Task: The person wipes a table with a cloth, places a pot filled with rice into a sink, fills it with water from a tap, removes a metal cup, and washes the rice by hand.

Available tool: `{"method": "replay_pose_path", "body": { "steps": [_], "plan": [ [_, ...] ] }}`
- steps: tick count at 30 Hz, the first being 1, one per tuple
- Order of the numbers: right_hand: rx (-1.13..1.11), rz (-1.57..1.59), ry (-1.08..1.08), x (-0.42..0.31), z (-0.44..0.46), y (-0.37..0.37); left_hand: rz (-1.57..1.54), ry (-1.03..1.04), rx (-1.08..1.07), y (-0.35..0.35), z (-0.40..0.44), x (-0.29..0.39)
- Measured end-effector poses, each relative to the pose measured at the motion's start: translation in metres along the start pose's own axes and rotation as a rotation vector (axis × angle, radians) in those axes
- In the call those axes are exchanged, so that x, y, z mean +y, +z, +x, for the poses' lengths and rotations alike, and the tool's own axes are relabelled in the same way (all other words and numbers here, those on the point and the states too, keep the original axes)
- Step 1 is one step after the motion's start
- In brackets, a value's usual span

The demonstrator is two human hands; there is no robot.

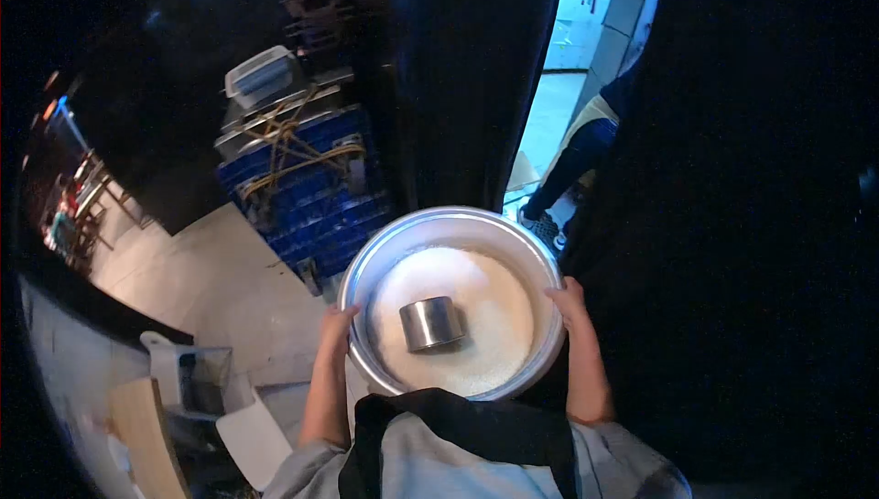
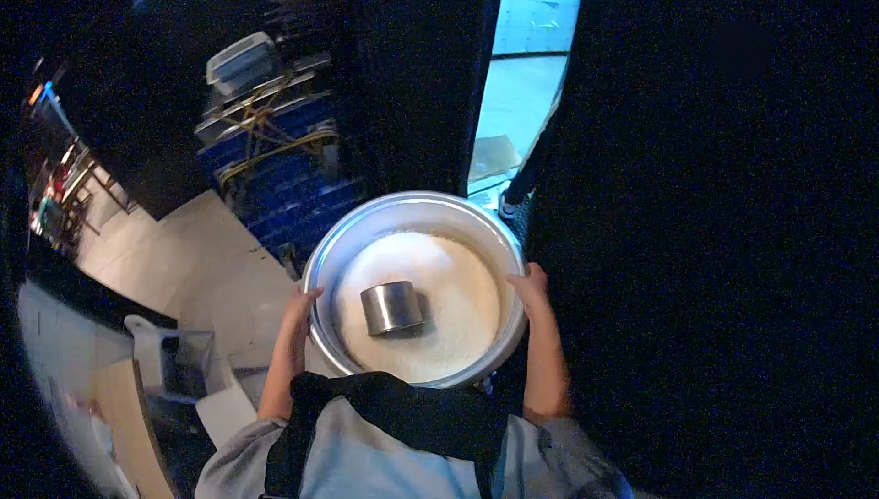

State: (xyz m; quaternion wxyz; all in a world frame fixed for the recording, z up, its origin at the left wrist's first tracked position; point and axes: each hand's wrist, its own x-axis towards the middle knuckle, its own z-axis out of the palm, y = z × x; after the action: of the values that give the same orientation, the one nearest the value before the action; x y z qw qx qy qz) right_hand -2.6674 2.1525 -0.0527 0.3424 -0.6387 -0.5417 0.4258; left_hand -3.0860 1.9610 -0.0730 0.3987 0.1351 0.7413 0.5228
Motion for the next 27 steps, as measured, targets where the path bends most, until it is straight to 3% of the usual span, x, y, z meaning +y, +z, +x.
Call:
{"method": "replay_pose_path", "body": {
  "steps": [2,3,6,12,13,16,17,19,24,26,27],
  "plan": [
    [0.095,0.036,0.132,0.028,-0.022,-0.001,0.156,0.013,-0.049,0.023,0.024,0.019],
    [0.173,0.046,0.169,0.043,-0.024,-0.006,0.216,0.132,-0.102,0.041,0.043,0.026],
    [0.352,0.174,0.246,0.085,-0.021,-0.015,0.039,0.051,-0.386,0.11,0.11,0.048],
    [0.721,0.381,0.562,0.13,-0.107,-0.011,0.294,0.135,-0.723,0.231,0.155,0.063],
    [0.798,0.369,0.568,0.129,-0.126,0.055,0.358,0.141,-0.806,0.206,0.201,0.048],
    [0.804,0.553,0.504,0.134,-0.14,0.078,0.499,0.166,-0.948,0.245,0.234,0.036],
    [0.774,0.561,0.503,0.14,-0.141,0.082,0.345,0.047,-0.976,0.243,0.217,0.048],
    [0.849,0.492,0.513,0.145,-0.131,0.076,0.347,0.137,-1.014,0.267,0.233,0.025],
    [0.962,0.47,0.44,0.155,-0.113,0.04,0.331,0.098,-0.979,0.312,0.206,0.044],
    [0.954,0.453,0.486,0.151,-0.1,0.023,0.328,0.042,-1.023,0.331,0.201,0.056],
    [0.863,0.542,0.61,0.138,-0.092,0.011,0.322,0.046,-1.052,0.344,0.211,0.044]
  ]
}}
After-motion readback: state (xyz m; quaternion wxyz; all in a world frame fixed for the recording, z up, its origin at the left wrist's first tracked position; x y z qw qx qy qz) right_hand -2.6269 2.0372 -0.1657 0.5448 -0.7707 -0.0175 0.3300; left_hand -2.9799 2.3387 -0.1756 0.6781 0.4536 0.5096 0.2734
